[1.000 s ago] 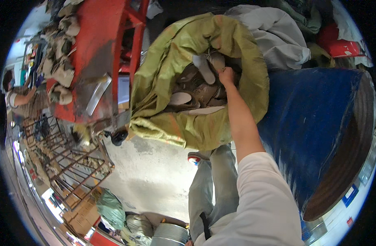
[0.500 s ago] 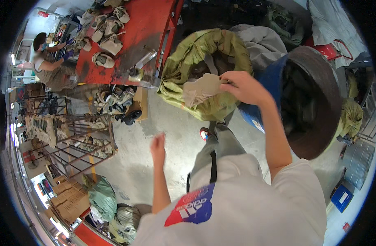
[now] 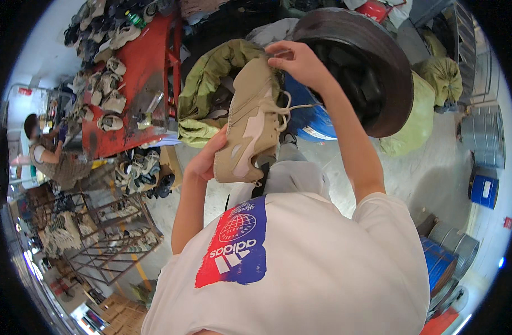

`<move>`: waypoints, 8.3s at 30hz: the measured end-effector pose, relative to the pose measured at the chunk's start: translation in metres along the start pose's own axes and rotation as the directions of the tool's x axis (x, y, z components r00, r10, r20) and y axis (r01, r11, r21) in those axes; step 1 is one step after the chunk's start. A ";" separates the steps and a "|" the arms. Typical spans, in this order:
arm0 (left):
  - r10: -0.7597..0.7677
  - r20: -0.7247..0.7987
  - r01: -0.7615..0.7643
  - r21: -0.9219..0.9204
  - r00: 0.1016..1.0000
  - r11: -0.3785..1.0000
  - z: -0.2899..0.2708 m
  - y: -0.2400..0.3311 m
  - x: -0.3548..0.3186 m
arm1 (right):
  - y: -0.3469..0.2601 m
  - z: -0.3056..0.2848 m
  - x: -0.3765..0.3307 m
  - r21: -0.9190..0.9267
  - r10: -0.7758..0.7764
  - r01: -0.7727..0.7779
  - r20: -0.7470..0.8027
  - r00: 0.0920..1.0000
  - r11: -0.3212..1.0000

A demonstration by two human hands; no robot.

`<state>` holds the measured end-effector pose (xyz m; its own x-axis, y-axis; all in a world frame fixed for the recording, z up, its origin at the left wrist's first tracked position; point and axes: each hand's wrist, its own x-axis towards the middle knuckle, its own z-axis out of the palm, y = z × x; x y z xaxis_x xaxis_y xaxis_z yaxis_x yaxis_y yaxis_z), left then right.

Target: The person repeatedly picks up beige sneakers from a large sack, inserts a gray shoe tree into each shoe, and rubs the exterior with a metal tool. The person then removes the shoe tree and places the shoe on a red worktable. This cycle repeats for multiple shoes throughout the clip.

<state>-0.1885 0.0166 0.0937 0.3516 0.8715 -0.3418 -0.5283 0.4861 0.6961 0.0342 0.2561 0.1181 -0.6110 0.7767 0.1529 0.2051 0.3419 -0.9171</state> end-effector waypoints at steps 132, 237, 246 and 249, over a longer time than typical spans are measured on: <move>0.656 -0.727 -0.979 0.159 -0.204 -0.129 0.026 -0.016 -0.157 | -0.152 0.174 -0.079 0.553 -0.769 0.565 0.251 0.588 0.613; 0.815 -0.207 0.456 0.887 0.542 -0.078 -0.321 0.175 -0.055 | 0.164 0.471 0.173 -0.287 0.003 0.339 0.767 0.642 0.896; 0.673 -0.303 0.499 0.859 0.675 -0.114 -0.311 0.197 -0.025 | 0.162 0.482 0.171 -0.366 0.081 0.363 0.791 0.606 0.857; 0.691 -0.304 0.490 0.867 0.656 -0.084 -0.304 0.186 -0.030 | 0.171 0.484 0.167 -0.394 0.141 0.356 0.813 0.565 0.848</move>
<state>-0.5319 0.1002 0.0412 -0.3689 0.9272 0.0648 0.8874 0.3306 0.3213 -0.4028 0.1878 -0.1920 -0.9380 0.0568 -0.3420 0.2576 0.7744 -0.5779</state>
